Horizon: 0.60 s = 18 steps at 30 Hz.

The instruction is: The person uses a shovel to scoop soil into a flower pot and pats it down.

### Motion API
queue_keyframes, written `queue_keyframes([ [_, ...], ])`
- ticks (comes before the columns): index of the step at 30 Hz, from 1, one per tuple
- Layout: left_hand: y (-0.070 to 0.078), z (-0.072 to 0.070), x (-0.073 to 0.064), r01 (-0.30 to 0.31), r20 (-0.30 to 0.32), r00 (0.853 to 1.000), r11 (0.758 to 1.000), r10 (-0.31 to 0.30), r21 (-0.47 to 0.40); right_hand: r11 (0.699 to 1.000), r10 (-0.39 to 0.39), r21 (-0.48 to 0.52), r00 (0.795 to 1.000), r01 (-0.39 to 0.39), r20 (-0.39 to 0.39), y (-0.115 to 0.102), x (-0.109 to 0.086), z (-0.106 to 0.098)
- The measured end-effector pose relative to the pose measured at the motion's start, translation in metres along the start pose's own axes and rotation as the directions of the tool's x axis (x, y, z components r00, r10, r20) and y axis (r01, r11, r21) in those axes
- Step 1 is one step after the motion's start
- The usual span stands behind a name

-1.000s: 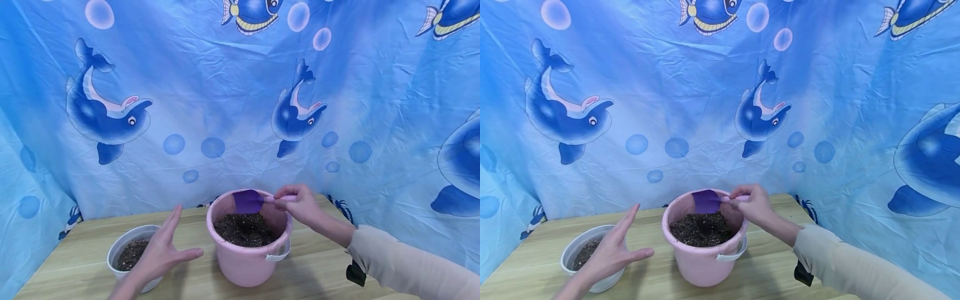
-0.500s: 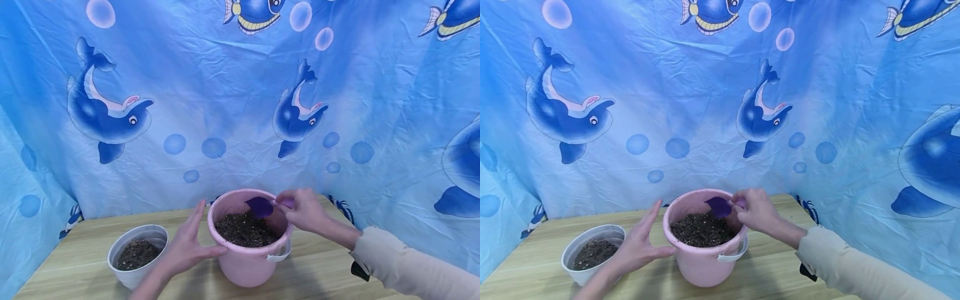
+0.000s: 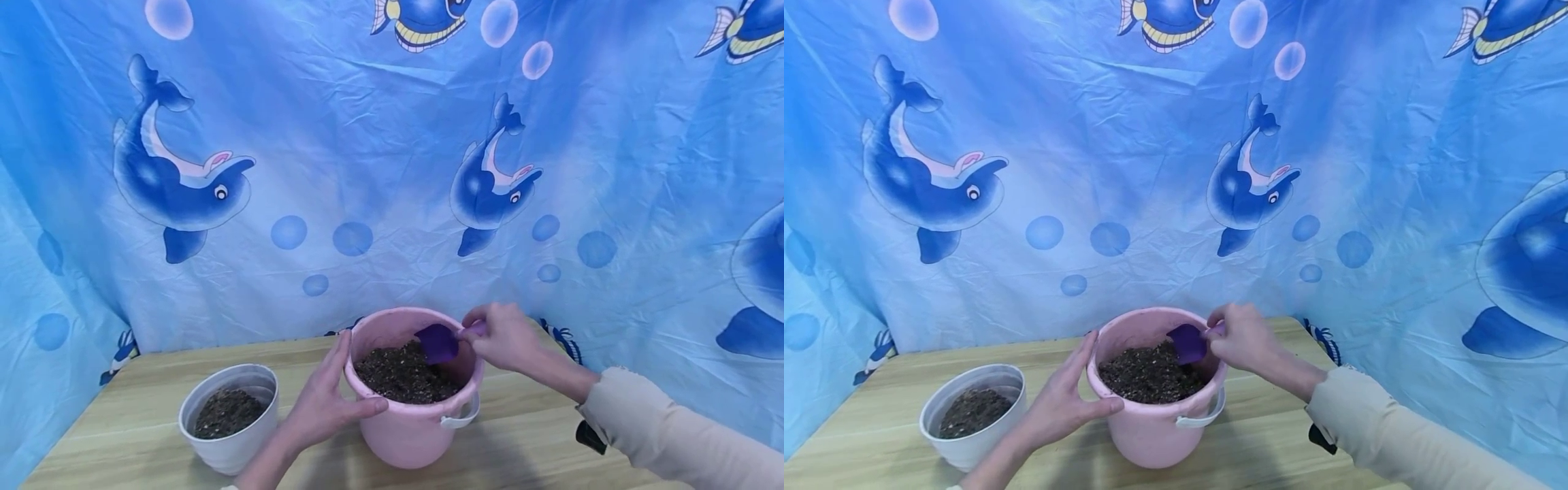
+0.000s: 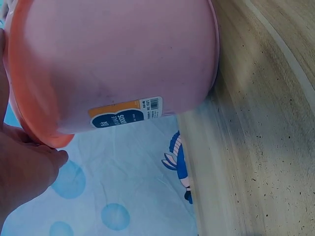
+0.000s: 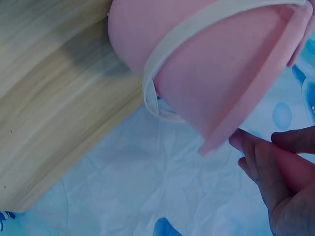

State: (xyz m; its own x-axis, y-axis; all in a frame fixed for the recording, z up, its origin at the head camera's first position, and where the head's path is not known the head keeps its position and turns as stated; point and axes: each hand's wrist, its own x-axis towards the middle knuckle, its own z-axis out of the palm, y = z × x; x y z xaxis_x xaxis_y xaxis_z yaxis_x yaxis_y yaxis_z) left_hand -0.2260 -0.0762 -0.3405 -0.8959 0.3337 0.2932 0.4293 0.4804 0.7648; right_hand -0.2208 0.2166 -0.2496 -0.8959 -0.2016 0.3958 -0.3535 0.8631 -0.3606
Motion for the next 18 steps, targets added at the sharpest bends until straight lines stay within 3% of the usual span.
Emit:
queue_keyframes([
  [3, 0.0, 0.0, 0.0, 0.0, -0.003, 1.0, 1.0, 0.0, 0.001, 0.998, 0.055, -0.029, 0.997, -0.054, 0.051, 0.0, 0.005, -0.005],
  [10, 0.0, -0.001, 0.0, 0.001, -0.01, 1.0, 1.0, -0.001, 0.006, 0.996, 0.043, -0.086, 0.995, -0.035, 0.09, -0.001, 0.015, -0.01],
  [18, -0.001, 0.001, 0.0, 0.024, -0.008, 1.0, 1.0, -0.024, -0.007, 0.995, 0.095, -0.017, 0.987, -0.093, 0.132, 0.008, 0.022, -0.006],
])
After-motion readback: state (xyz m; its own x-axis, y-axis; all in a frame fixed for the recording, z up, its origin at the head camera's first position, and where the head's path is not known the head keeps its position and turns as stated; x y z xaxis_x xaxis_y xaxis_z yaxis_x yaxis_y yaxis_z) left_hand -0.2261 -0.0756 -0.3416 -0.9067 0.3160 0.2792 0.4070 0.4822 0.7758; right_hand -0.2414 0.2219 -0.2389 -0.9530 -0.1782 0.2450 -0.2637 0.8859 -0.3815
